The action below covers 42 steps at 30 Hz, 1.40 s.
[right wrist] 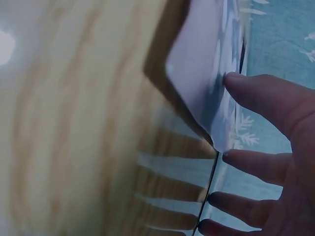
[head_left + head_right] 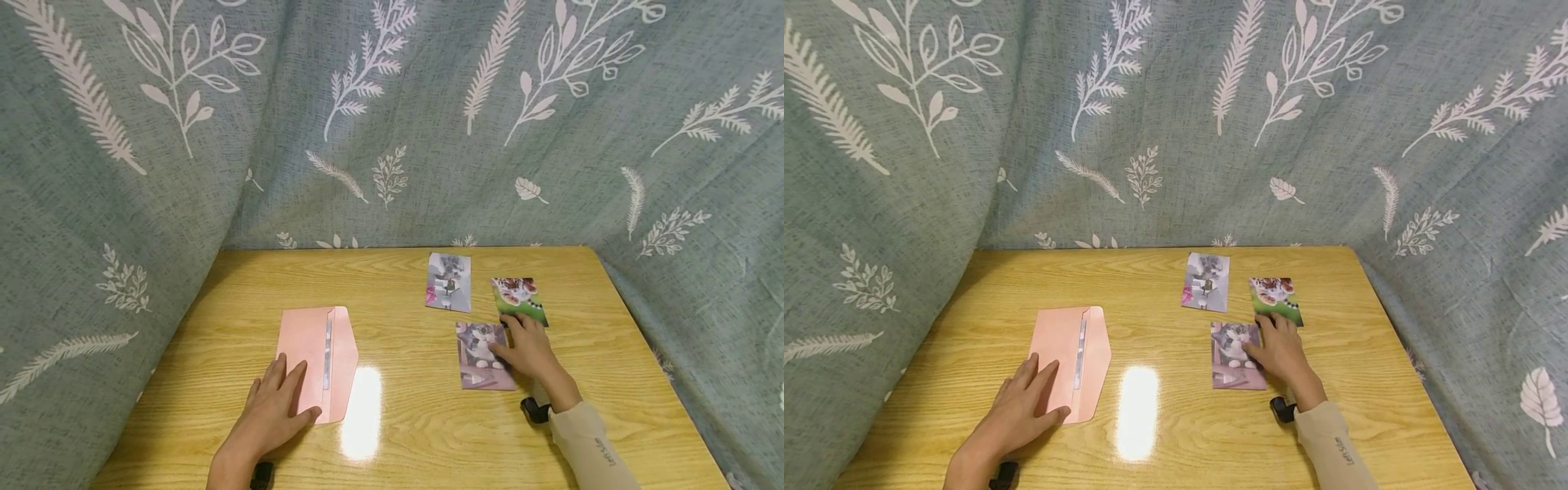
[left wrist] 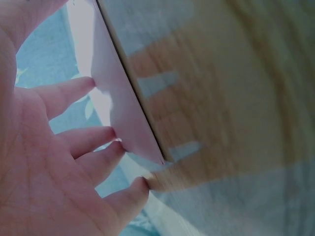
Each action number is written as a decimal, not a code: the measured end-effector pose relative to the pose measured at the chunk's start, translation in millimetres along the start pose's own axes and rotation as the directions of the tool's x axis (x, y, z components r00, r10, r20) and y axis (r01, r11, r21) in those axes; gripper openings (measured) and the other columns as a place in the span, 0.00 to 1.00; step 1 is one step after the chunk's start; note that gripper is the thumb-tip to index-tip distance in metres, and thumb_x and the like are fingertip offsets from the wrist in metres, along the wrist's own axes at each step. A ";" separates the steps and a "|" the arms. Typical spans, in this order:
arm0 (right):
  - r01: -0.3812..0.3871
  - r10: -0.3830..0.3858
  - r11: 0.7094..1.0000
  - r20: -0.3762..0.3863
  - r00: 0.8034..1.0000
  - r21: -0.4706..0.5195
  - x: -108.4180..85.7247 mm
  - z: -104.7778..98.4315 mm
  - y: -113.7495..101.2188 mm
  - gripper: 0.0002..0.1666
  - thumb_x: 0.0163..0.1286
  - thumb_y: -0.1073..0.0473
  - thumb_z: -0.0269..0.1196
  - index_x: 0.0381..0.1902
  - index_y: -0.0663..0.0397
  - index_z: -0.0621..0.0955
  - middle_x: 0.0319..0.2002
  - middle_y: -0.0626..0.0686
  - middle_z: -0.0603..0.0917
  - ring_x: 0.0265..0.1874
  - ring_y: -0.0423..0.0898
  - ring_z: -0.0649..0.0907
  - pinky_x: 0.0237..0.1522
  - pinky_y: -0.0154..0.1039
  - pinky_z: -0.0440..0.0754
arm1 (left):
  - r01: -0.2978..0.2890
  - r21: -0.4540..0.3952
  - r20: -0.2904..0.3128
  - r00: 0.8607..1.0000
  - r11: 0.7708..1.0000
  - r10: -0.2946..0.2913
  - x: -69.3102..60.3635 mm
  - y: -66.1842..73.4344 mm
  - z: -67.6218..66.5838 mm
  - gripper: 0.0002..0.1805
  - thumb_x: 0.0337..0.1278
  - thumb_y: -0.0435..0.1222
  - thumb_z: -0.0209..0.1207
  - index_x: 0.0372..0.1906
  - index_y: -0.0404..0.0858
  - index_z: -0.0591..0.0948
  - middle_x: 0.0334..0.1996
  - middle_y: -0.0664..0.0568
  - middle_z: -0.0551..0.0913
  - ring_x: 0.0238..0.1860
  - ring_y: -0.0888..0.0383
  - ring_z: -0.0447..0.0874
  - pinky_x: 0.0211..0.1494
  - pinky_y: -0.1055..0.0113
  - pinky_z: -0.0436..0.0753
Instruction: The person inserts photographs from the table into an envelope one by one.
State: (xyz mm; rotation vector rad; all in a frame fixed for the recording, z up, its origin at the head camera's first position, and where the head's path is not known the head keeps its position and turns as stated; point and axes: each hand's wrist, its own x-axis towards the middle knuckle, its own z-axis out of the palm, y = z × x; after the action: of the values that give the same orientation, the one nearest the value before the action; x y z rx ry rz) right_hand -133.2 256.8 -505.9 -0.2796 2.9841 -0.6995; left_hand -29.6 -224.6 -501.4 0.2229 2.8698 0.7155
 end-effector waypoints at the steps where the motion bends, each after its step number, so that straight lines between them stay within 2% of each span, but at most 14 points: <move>1: -0.003 0.003 1.000 0.002 1.000 -0.003 -0.1 0.6 0.5 0.39 0.67 0.51 0.69 0.68 0.67 0.71 0.66 0.79 0.64 0.64 0.78 0.62 0.59 0.75 0.63 | 0.000 0.000 0.000 1.000 1.000 0.000 -0.3 0.2 -0.2 0.48 0.58 0.55 0.67 0.76 0.37 0.62 0.76 0.27 0.47 0.76 0.33 0.42 0.71 0.30 0.44; 13: -0.023 0.023 0.999 -0.011 1.000 0.026 -1.0 0.3 1.3 0.35 0.66 0.52 0.70 0.63 0.66 0.74 0.65 0.77 0.65 0.63 0.77 0.63 0.58 0.74 0.63 | -0.004 -0.002 -0.004 1.000 1.000 0.004 0.1 1.8 0.2 0.48 0.58 0.55 0.67 0.76 0.37 0.63 0.76 0.27 0.47 0.76 0.33 0.42 0.71 0.31 0.45; 20: -0.015 0.019 0.999 -0.105 0.994 0.036 1.6 0.1 1.6 0.26 0.63 0.58 0.72 0.53 0.67 0.77 0.57 0.75 0.72 0.60 0.74 0.68 0.60 0.68 0.64 | 0.002 -0.010 0.004 1.000 1.000 -0.002 0.8 2.0 0.3 0.48 0.58 0.56 0.67 0.77 0.38 0.62 0.76 0.28 0.47 0.76 0.33 0.41 0.71 0.31 0.44; 26: 0.005 0.004 0.999 -0.185 0.983 0.047 3.2 1.6 1.3 0.19 0.60 0.64 0.72 0.44 0.67 0.78 0.49 0.72 0.76 0.54 0.72 0.72 0.57 0.65 0.67 | 0.006 -0.009 0.013 1.000 1.000 -0.006 0.1 1.2 -0.1 0.48 0.58 0.55 0.67 0.77 0.37 0.62 0.76 0.27 0.46 0.76 0.33 0.41 0.71 0.31 0.44; 30: 0.002 0.019 0.994 -0.195 0.981 0.107 5.2 0.4 0.7 0.15 0.62 0.66 0.70 0.42 0.67 0.78 0.46 0.70 0.78 0.52 0.69 0.74 0.55 0.64 0.69 | -0.001 -0.013 0.010 1.000 1.000 0.001 0.3 0.1 -0.2 0.48 0.59 0.56 0.66 0.76 0.36 0.62 0.76 0.27 0.46 0.76 0.32 0.41 0.71 0.30 0.44; 33: -0.026 0.056 0.984 -0.172 0.984 0.175 5.5 -2.7 -0.6 0.12 0.65 0.65 0.68 0.43 0.66 0.78 0.47 0.68 0.78 0.50 0.66 0.76 0.51 0.61 0.73 | -0.003 -0.016 0.009 1.000 1.000 0.003 0.7 -0.2 0.0 0.48 0.59 0.55 0.66 0.76 0.36 0.62 0.76 0.27 0.46 0.76 0.32 0.41 0.71 0.30 0.44; 37: -0.077 0.119 0.955 -0.132 0.984 0.288 5.5 -6.0 -1.3 0.11 0.69 0.64 0.65 0.46 0.64 0.78 0.43 0.63 0.81 0.42 0.57 0.81 0.40 0.49 0.80 | -0.003 -0.018 0.009 1.000 1.000 0.003 0.8 0.3 -0.4 0.48 0.58 0.55 0.67 0.76 0.36 0.62 0.76 0.26 0.46 0.76 0.32 0.41 0.71 0.30 0.44; 39: -0.090 0.138 0.935 -0.116 0.984 0.342 5.4 -6.6 -1.0 0.11 0.70 0.64 0.64 0.46 0.64 0.78 0.40 0.60 0.82 0.37 0.53 0.82 0.34 0.41 0.80 | -0.002 -0.019 0.011 1.000 1.000 0.002 0.6 0.3 -0.9 0.48 0.58 0.54 0.67 0.76 0.36 0.62 0.76 0.26 0.46 0.76 0.32 0.41 0.71 0.30 0.44; 42: -0.100 0.151 0.910 -0.099 0.984 0.401 5.7 -6.4 0.4 0.11 0.71 0.64 0.64 0.46 0.65 0.77 0.38 0.58 0.83 0.36 0.50 0.82 0.31 0.35 0.80 | 0.004 -0.022 0.020 1.000 1.000 -0.004 -0.1 0.2 -1.4 0.48 0.58 0.55 0.67 0.76 0.36 0.62 0.76 0.27 0.46 0.76 0.32 0.40 0.71 0.31 0.43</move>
State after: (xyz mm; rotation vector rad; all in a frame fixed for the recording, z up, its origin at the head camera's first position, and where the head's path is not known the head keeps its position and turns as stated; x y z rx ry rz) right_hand -139.6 258.9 -500.5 -0.0164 2.8464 -1.3198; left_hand -29.7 -225.1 -500.1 0.2200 2.8412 0.7393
